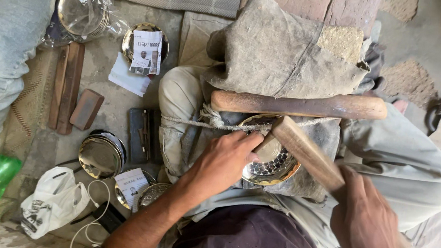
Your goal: The person sits on the floor with a brass plate resting on their lap, holding a small punch against the plate's patterned surface and striking it with a wooden mallet to emboss the decorative design. They reposition the punch repeatedly across the plate while working.
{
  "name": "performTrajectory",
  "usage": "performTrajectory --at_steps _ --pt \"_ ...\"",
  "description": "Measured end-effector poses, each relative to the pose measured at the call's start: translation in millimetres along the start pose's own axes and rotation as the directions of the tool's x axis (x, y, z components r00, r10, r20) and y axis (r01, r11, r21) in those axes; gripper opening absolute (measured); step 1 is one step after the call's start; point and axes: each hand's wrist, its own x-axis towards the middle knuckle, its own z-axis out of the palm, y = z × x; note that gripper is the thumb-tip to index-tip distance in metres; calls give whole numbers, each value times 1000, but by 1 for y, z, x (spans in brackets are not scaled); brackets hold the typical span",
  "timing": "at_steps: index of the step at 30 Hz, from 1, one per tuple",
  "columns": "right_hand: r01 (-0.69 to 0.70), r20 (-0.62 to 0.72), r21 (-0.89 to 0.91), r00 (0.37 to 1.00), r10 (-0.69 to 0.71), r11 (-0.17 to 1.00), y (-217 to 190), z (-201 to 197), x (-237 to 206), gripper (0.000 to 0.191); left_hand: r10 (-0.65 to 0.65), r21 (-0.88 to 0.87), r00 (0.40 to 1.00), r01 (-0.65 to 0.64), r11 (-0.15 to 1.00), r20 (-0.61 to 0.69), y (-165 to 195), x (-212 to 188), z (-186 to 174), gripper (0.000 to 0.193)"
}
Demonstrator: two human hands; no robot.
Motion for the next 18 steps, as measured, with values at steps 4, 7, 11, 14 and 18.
performTrajectory --at_steps 4,7,11,14,18 --pt "-331 135 200 942 309 922 -25 8 -1 47 23 -301 954 -117 946 -300 -18 -18 -19 17" --pt "-226 -30 573 955 295 788 -41 26 8 47 -136 -367 884 -42 929 -447 -26 -30 -25 17" --pt "-149 -100 603 961 260 784 -49 36 37 47 -19 -116 814 -59 991 -580 -31 -33 -21 27" --pt "-157 -130 563 953 275 812 -50 25 62 42 -48 -129 819 -31 991 -572 -33 -33 -18 29" --pt "-42 -267 518 941 208 854 -49 10 71 42 -84 -188 826 -27 982 -558 -28 -39 -20 28"
